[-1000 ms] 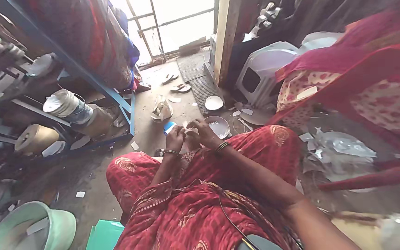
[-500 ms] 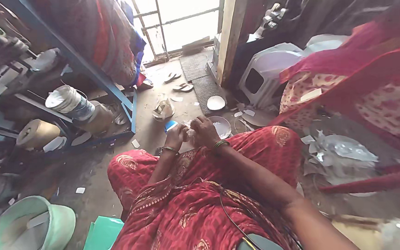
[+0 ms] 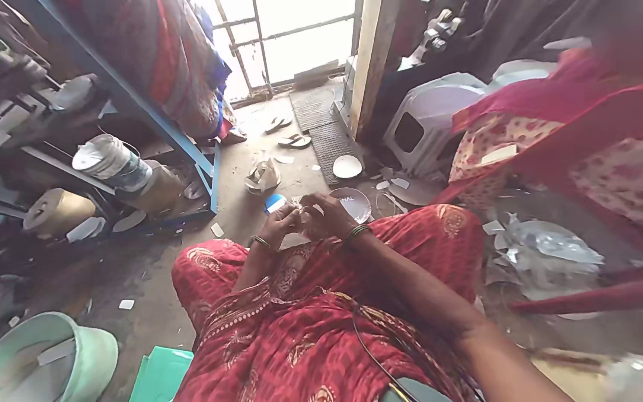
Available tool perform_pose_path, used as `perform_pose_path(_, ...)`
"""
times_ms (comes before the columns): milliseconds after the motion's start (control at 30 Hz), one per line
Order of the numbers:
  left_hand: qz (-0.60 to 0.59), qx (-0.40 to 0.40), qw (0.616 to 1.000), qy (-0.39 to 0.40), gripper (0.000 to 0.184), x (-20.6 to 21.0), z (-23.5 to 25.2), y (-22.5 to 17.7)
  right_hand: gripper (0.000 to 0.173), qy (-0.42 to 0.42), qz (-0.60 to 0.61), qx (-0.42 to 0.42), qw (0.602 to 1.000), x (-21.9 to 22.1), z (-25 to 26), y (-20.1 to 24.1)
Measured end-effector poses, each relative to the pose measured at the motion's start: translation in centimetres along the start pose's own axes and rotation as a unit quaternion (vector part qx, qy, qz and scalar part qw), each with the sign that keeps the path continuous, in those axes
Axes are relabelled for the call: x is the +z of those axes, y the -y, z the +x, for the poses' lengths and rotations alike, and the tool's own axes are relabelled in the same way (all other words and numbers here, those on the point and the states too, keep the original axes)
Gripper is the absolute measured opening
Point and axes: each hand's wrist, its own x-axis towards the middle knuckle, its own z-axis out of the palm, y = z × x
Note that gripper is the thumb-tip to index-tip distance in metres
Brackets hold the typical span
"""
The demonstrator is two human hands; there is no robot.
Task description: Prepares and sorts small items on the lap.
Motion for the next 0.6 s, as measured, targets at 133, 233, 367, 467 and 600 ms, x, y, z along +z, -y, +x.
perform_pose_path(133,-0.012,-0.020,1.000,-0.021,0.016,0.2,-0.2,-0.1,0.019,-0.027,0.003,-0.095,0.995,0.4,0.0,-0.5)
perform_pose_path(233,-0.039,-0.032,0.998,-0.023,0.015,0.4,-0.3,-0.4,0.016,-0.021,0.038,-0.128,0.991,0.6,0.0,-0.9)
perform_pose_path(367,-0.026,-0.034,0.999,-0.013,0.014,0.7,-0.5,-0.5,0.011,-0.031,0.051,-0.104,0.993,0.6,0.0,-1.3)
perform_pose_path(467,0.066,-0.026,0.997,-0.022,0.015,1.0,-0.1,-0.4,0.006,-0.039,0.026,-0.051,0.998,0.8,-0.2,-1.3)
perform_pose_path(600,0.182,0.028,0.982,-0.036,0.019,0.7,0.5,-0.7,0.006,-0.053,0.024,-0.036,0.998,0.3,0.1,-0.6)
